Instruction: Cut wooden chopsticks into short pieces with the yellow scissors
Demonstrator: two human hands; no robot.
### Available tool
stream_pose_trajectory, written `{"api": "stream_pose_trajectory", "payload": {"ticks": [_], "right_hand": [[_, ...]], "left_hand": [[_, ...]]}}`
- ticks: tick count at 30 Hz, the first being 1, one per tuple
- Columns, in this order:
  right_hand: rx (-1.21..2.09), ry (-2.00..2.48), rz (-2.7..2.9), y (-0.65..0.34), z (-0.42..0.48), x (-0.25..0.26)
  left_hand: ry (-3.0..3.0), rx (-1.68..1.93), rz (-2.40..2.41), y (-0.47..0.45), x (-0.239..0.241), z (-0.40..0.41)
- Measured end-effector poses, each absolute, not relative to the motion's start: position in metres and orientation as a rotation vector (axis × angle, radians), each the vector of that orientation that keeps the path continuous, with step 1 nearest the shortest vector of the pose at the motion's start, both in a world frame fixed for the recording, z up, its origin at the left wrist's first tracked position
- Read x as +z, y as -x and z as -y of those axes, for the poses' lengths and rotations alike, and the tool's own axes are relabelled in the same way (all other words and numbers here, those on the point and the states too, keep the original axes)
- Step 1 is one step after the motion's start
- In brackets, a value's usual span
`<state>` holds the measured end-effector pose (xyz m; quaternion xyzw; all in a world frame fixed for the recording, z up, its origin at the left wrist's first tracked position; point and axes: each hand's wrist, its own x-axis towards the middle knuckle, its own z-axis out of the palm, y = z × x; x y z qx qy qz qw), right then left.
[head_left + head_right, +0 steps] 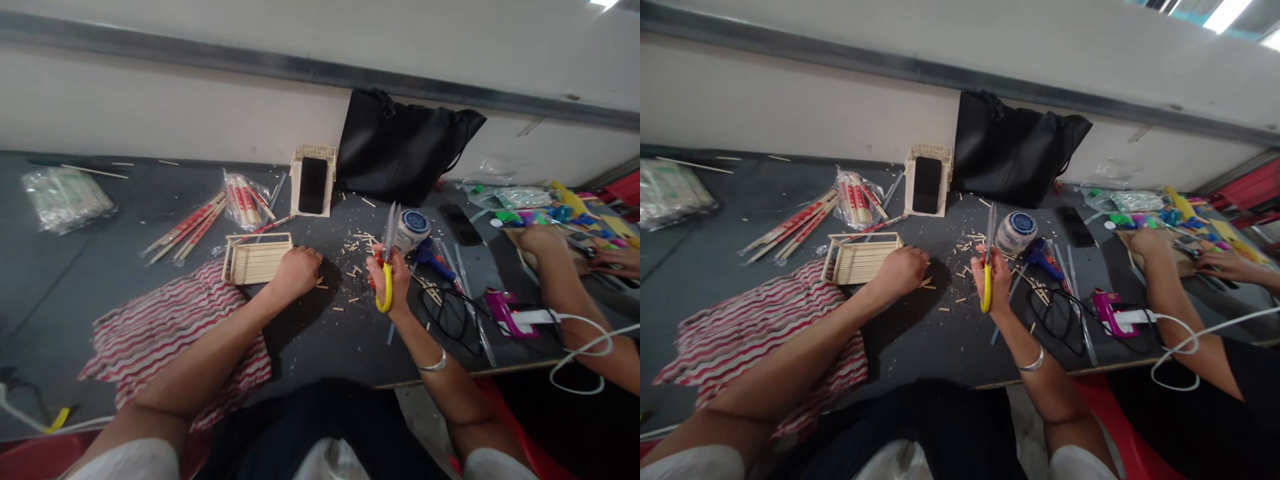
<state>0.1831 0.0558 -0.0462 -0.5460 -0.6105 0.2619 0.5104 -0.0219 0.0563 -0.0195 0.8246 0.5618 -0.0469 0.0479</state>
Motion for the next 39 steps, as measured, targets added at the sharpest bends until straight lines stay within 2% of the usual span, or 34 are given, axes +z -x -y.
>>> {"api": "stream_pose_trajectory", "payload": {"ticks": [10,18,23,27,30,33,36,39], "right_hand": [[0.655,1.355,1.367,-0.182,-0.055,-0.046],[0.187,1.502,1.549,-0.210,-0.077,-0.047],[0.095,1.661,1.696,-0.225,-0.077,-0.045],[0.082,1.602,1.826,-0.217,-0.074,-0.050],[0.001,1.556,1.931,-0.208,-0.077,-0.059],[-0.092,1.622,1.978,-0.202,-0.083,-0.066],[-0.061,1.708,1.995,-0.201,-0.088,-0.071],[0.033,1.732,1.932,-0.200,-0.089,-0.071]], "left_hand": [[-2.500,-0.027,-1.780,0.021,-0.022,-0.057],[-2.494,0.022,-1.792,0.021,-0.021,-0.058],[-2.481,-0.074,-1.775,0.020,-0.018,-0.055],[-2.479,-0.066,-1.742,0.021,-0.015,-0.054],[-2.495,0.122,-1.695,0.025,-0.016,-0.055],[-2.436,0.528,-1.581,0.030,-0.020,-0.057],[-2.312,0.824,-1.458,0.033,-0.024,-0.057],[-2.214,0.932,-1.404,0.032,-0.026,-0.056]]}}
